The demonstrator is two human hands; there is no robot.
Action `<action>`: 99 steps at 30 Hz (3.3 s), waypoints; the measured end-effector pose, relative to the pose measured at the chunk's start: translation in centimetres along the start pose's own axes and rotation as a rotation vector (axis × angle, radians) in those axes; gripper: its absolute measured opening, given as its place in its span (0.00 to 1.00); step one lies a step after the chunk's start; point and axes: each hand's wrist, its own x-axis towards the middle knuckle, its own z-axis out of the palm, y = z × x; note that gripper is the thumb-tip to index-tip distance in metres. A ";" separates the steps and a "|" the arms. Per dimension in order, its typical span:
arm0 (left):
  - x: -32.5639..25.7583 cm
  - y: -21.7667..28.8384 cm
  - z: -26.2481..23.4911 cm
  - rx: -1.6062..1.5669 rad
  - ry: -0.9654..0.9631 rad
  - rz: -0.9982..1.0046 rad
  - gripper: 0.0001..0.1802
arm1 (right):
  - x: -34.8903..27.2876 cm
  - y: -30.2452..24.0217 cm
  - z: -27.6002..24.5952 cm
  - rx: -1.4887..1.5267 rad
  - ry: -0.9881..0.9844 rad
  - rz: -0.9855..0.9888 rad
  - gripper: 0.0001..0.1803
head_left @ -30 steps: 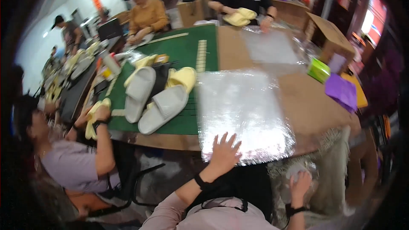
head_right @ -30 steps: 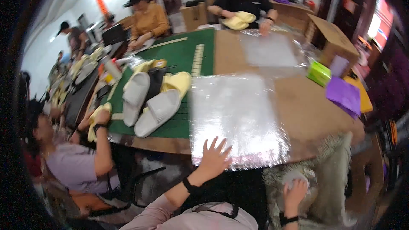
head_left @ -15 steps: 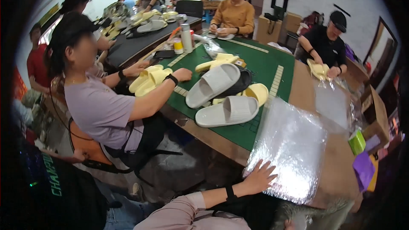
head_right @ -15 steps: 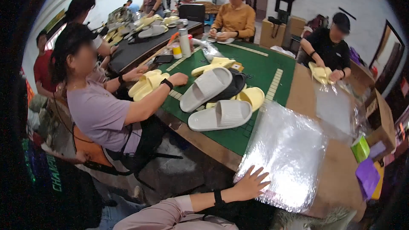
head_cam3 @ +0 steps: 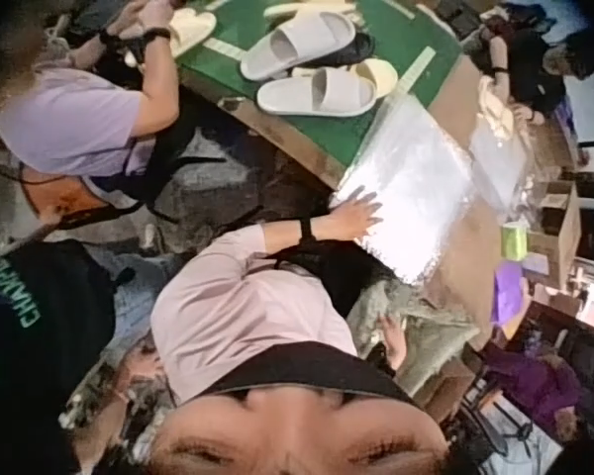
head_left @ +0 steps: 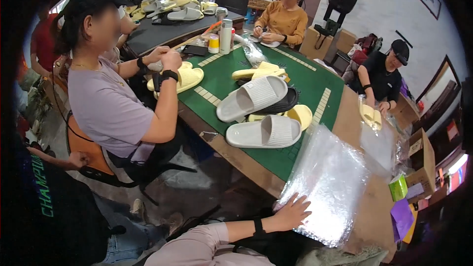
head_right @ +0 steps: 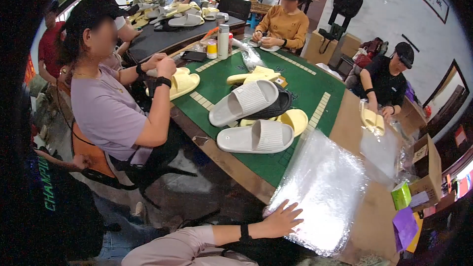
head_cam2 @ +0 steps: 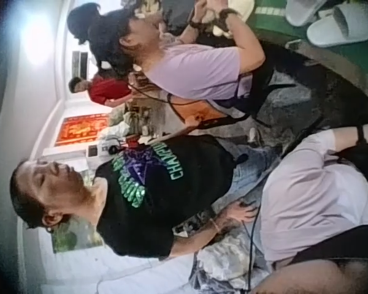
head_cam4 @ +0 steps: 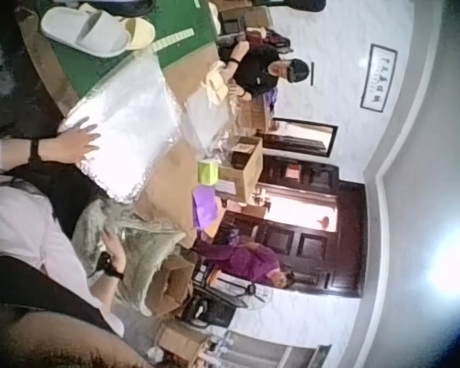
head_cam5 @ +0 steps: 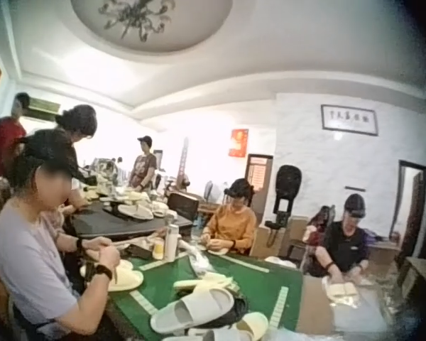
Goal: Packaging pairs of sandals into plastic bags in a manufacturing workshop.
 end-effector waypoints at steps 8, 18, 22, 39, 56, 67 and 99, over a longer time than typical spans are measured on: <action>-0.8 -1.1 -0.3 0.002 0.002 0.054 0.31 | 1.2 -8.4 -1.1 0.040 0.084 -0.464 0.27; -1.1 -2.6 -0.8 0.017 -0.029 0.019 0.22 | 7.5 -18.1 6.3 -0.337 0.540 -1.249 0.18; -1.0 -4.5 0.2 -0.146 0.164 0.078 0.20 | 7.3 -19.6 6.4 -0.210 0.550 -1.295 0.21; -0.1 -3.4 -4.7 -0.098 0.210 0.073 0.16 | 13.5 -18.2 8.2 -0.674 0.895 -1.080 0.22; -0.8 8.5 -7.1 -0.458 0.095 0.264 0.18 | 16.2 -18.6 10.4 -1.019 0.996 -0.981 0.22; -2.9 10.1 -6.6 -0.215 0.191 0.078 0.13 | 16.5 -19.1 10.7 -0.897 1.058 -0.998 0.20; -2.0 8.3 -7.5 -0.298 0.303 0.152 0.10 | 17.2 -19.3 10.8 -0.662 0.931 -0.978 0.21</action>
